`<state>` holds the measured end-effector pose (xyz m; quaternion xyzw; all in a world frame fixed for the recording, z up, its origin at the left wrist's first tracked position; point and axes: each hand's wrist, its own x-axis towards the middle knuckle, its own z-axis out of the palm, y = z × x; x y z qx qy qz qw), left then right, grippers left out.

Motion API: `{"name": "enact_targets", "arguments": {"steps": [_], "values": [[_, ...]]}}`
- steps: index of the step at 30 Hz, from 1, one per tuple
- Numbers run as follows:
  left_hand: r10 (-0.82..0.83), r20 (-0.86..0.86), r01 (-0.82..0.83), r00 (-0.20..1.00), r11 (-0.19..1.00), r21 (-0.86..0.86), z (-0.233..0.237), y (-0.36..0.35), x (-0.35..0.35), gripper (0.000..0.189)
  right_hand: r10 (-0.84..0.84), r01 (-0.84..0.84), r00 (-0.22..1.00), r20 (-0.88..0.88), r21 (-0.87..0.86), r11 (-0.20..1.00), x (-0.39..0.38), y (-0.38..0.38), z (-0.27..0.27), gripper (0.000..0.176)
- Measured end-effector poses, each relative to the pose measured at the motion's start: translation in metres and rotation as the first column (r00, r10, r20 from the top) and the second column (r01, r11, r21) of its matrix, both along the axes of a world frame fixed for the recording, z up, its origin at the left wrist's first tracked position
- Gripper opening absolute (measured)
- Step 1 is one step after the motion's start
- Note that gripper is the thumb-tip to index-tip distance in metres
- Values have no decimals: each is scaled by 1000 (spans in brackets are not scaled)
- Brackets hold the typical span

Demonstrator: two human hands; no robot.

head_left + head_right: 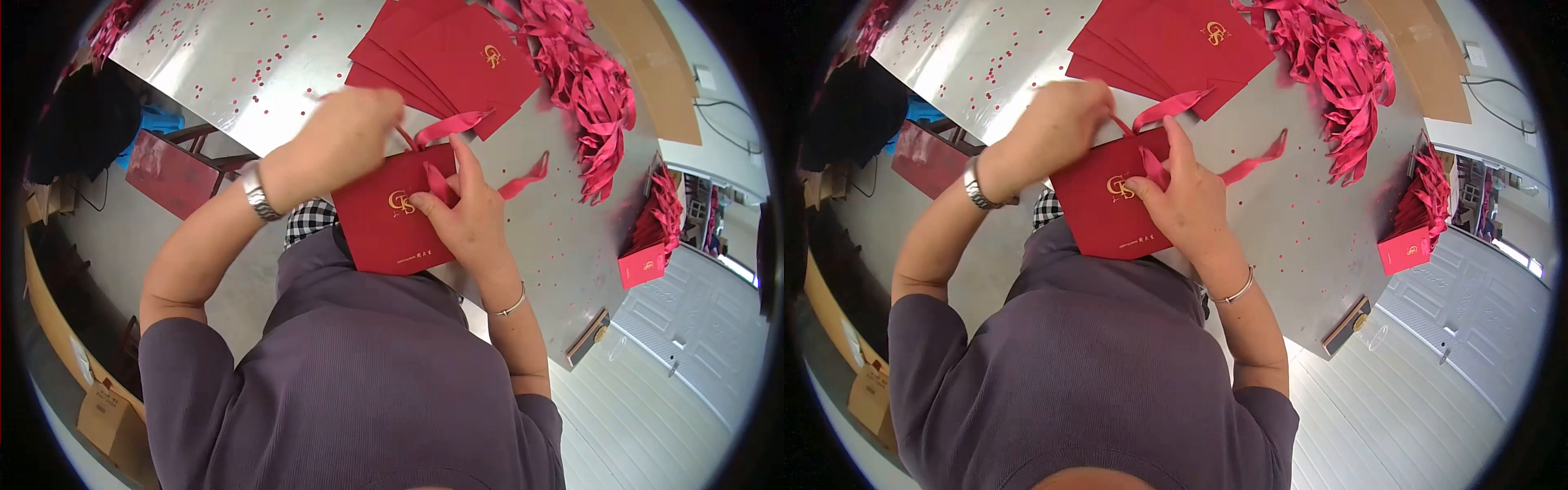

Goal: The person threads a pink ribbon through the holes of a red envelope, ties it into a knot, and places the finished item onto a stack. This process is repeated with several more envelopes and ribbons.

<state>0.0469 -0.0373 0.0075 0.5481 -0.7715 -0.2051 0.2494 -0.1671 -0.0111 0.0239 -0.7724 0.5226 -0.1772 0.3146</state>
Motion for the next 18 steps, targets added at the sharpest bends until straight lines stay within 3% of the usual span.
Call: {"name": "enact_targets", "arguments": {"steps": [2,3,6,8,10,11,14,18], "values": [[154,-52,-159,987,982,-98,-3,-4,22,12,1,-1,1000,-30,-7,1000,0,-2,0,72],[256,-79,-257,963,967,1,4,-1,26,13,20,-20,999,-28,-13,1000,0,-3,0,71],[288,-30,-287,957,957,31,5,8,28,14,34,-34,999,-20,-5,999,0,-3,1,69],[312,-112,-306,944,950,67,10,14,26,20,37,-37,999,-15,12,999,1,-3,3,68],[407,-142,-431,902,858,-280,19,23,18,24,60,-60,996,-60,-8,998,1,-3,8,68],[298,-69,-295,952,835,-465,14,30,20,26,57,-58,996,-62,-8,998,0,-2,9,68],[98,79,-95,992,994,-45,30,61,6,21,140,-148,984,-110,-63,987,-4,-1,15,66],[113,9,-113,994,993,-21,12,65,8,20,91,-90,995,-36,35,995,-24,6,35,66]]}}
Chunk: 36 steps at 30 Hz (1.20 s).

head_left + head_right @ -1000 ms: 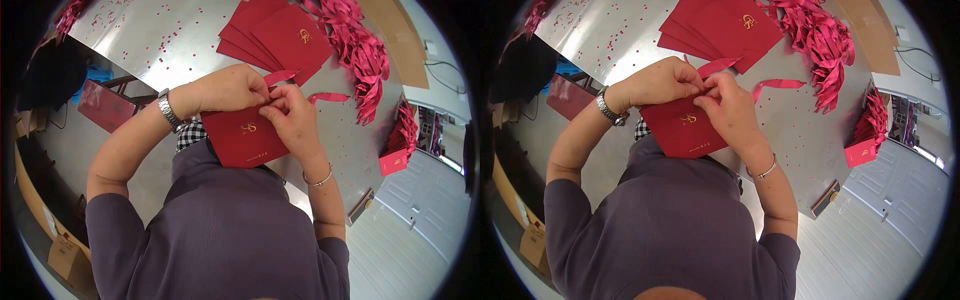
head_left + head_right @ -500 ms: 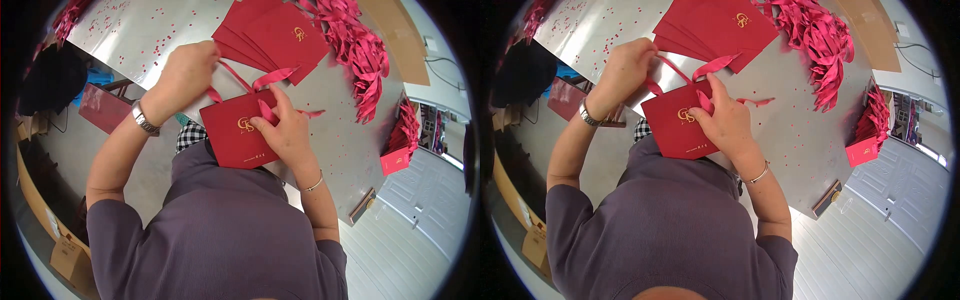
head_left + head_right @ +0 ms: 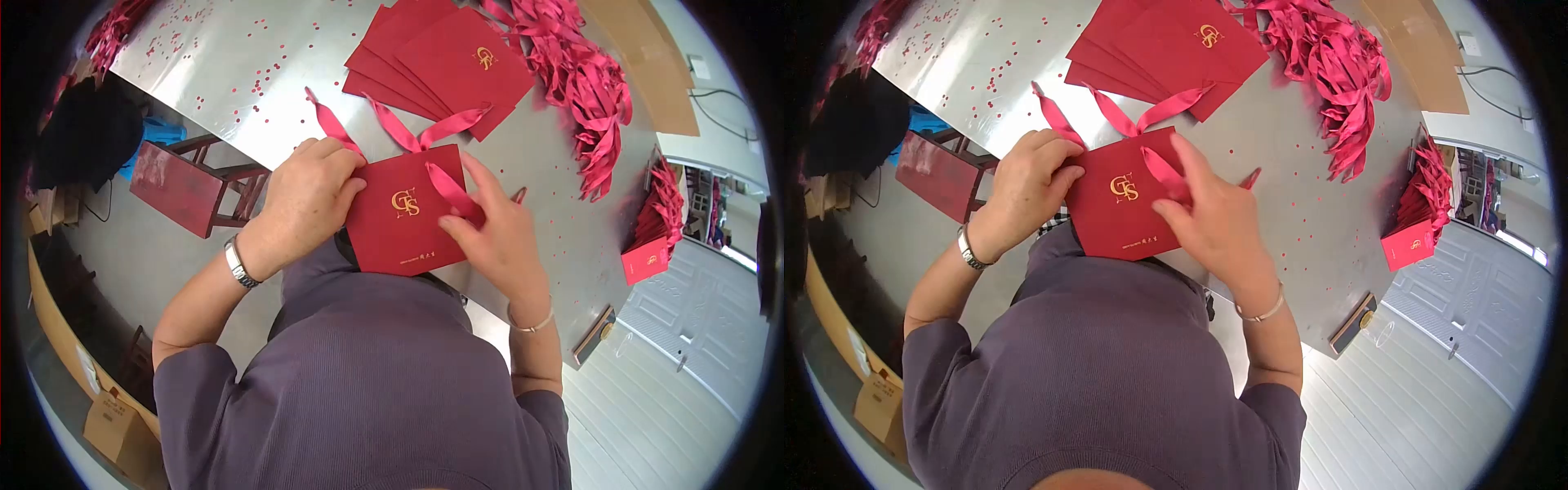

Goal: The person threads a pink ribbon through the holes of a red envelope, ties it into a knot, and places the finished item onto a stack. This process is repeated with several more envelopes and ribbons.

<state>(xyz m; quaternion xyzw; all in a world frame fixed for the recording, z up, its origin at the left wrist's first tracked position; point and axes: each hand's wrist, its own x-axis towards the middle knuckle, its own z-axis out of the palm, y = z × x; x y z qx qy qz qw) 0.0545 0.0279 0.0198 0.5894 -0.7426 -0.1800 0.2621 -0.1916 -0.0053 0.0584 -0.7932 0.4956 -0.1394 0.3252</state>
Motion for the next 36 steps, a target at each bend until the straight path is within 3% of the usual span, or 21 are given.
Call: {"name": "enact_targets", "arguments": {"steps": [3,5,6,8,9,11,12,14,18,20,21,23,25,27,28,30,31,33,34,36], "values": [[48,-100,-41,994,996,74,-3,0,-2,19,-62,60,998,18,78,995,-35,9,14,69],[64,-109,-54,992,994,90,-3,2,-3,19,-144,127,989,37,303,945,-59,17,25,72],[65,-111,-55,992,994,91,-3,2,-3,19,-143,126,989,35,303,945,-71,22,29,72],[57,-112,-48,992,995,83,-2,3,-2,21,-289,141,928,234,497,856,-93,33,33,68],[56,-110,-47,992,995,84,-1,3,-1,21,-290,141,928,235,498,856,-102,36,33,68],[86,-225,-48,971,985,167,1,3,0,22,-266,-56,796,543,504,862,-114,42,32,72],[84,-219,-48,972,985,167,3,2,0,22,-268,-58,793,547,505,861,-109,46,31,72],[223,-389,-58,894,918,393,8,2,0,23,-330,-57,561,760,433,900,-85,53,33,72],[259,-395,-22,881,857,515,13,-3,8,21,-448,60,454,770,475,878,-52,68,37,67],[202,-373,24,905,854,519,13,-4,9,20,-310,25,628,714,380,925,-49,69,37,58],[163,-382,46,909,874,484,9,-4,10,19,-308,19,627,715,382,924,-44,65,37,58],[167,-391,56,905,865,498,8,-6,12,19,-23,-79,855,519,174,982,-27,55,37,50],[170,-403,67,899,857,511,7,-6,12,19,-90,-23,877,472,228,973,-11,51,38,40],[113,-396,81,911,894,440,4,-6,13,18,114,-123,913,393,-2,992,-5,43,28,31],[119,-396,75,910,895,440,5,-7,13,18,120,-129,912,392,-2,992,1,40,27,31],[169,-413,76,895,854,515,7,-7,13,19,186,-121,937,295,-224,967,17,36,25,22],[174,-415,74,893,853,517,7,-7,14,19,189,-126,937,293,-222,967,24,33,22,22],[160,-434,93,887,858,506,5,-8,15,19,226,-148,964,139,-427,892,37,25,13,15],[165,-435,91,885,856,509,5,-9,15,19,244,-160,961,133,-450,879,40,24,5,14],[137,-408,95,903,861,500,6,-9,16,20,267,-213,950,162,-289,933,40,25,-14,16]]}}
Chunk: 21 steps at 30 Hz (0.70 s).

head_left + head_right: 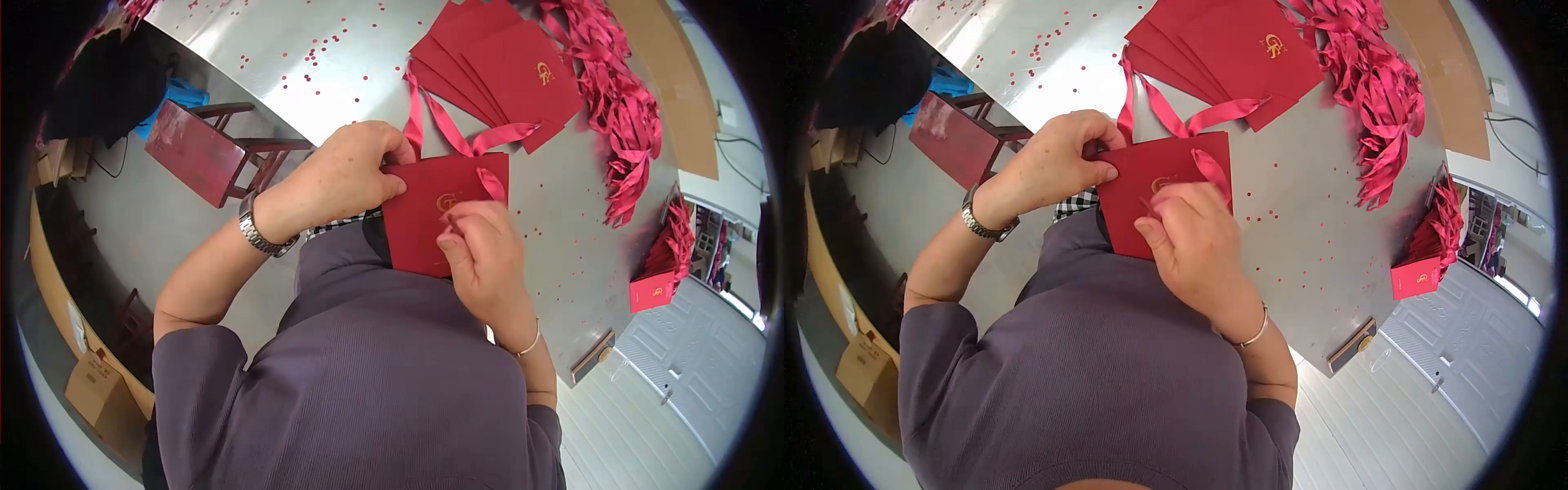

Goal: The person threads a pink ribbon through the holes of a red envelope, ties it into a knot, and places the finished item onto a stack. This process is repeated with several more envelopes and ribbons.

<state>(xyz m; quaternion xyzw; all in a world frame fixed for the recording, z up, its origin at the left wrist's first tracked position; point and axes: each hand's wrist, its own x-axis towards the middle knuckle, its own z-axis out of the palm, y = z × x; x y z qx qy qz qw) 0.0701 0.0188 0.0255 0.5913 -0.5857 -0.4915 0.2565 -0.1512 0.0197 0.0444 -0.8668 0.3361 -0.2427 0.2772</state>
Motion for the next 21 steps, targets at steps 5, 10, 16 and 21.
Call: {"name": "enact_targets", "arguments": {"steps": [5,10,16,21], "values": [[-57,68,68,996,983,-170,-11,3,0,18,-165,158,986,8,238,958,15,7,-25,13],[-67,41,74,997,979,-191,-14,4,-1,14,-141,159,982,-126,148,976,18,3,-26,15],[-58,-3,56,998,981,-184,-18,4,2,12,-155,166,977,-143,69,984,26,1,-30,20],[-48,4,48,999,984,-171,-16,5,4,11,-185,193,971,-150,43,980,30,1,-32,21]]}}
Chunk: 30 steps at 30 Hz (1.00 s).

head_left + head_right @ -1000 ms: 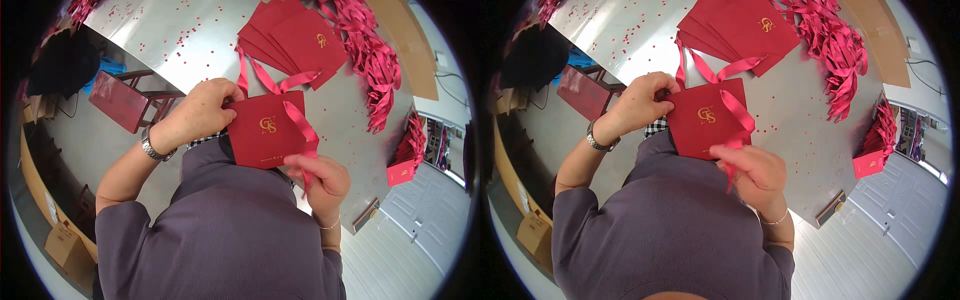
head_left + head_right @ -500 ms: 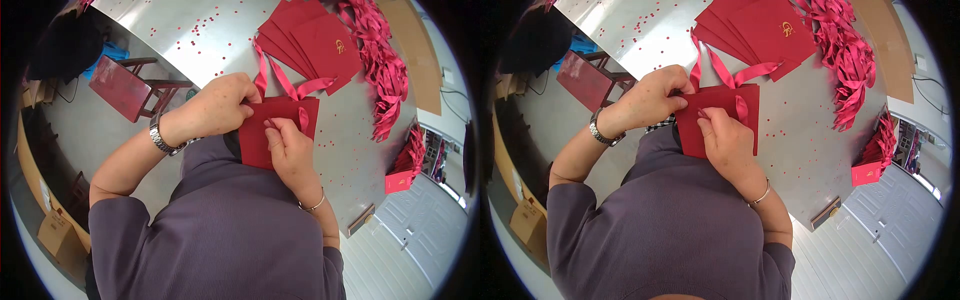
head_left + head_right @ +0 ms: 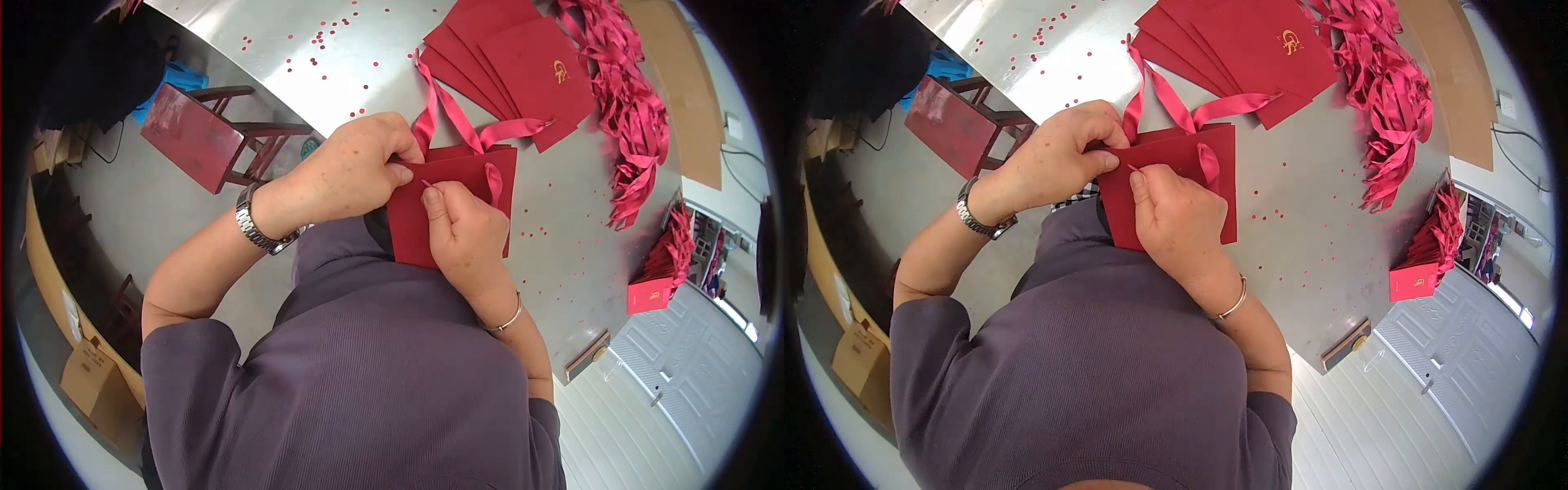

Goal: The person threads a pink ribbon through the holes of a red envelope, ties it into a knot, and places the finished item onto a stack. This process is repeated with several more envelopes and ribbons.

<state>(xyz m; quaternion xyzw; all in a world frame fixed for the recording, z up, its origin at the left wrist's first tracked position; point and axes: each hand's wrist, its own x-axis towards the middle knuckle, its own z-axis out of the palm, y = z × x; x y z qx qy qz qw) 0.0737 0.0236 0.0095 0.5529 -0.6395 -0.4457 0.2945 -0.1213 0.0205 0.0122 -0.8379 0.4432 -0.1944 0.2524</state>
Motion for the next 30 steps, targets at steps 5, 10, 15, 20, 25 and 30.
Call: {"name": "enact_targets", "arguments": {"steps": [5,10,15,20,25,30], "values": [[13,20,-12,1000,997,-73,-1,4,-2,11,-36,36,999,3,-13,999,5,0,-2,21],[34,-23,-35,999,999,-41,-2,6,-1,12,10,-32,991,-134,-163,986,11,-2,1,24],[32,69,-22,997,990,-138,-2,5,-3,13,75,-199,935,-346,-340,919,21,-6,6,27],[51,70,-39,996,987,-158,-3,5,-2,13,29,-47,991,-133,-139,989,20,-16,-4,26],[12,62,2,998,977,-211,-1,4,2,10,49,-86,983,-177,-206,975,19,-11,-5,24],[-202,1,198,979,958,-209,29,-5,18,7,96,-97,995,-18,-279,955,12,-4,0,22]]}}
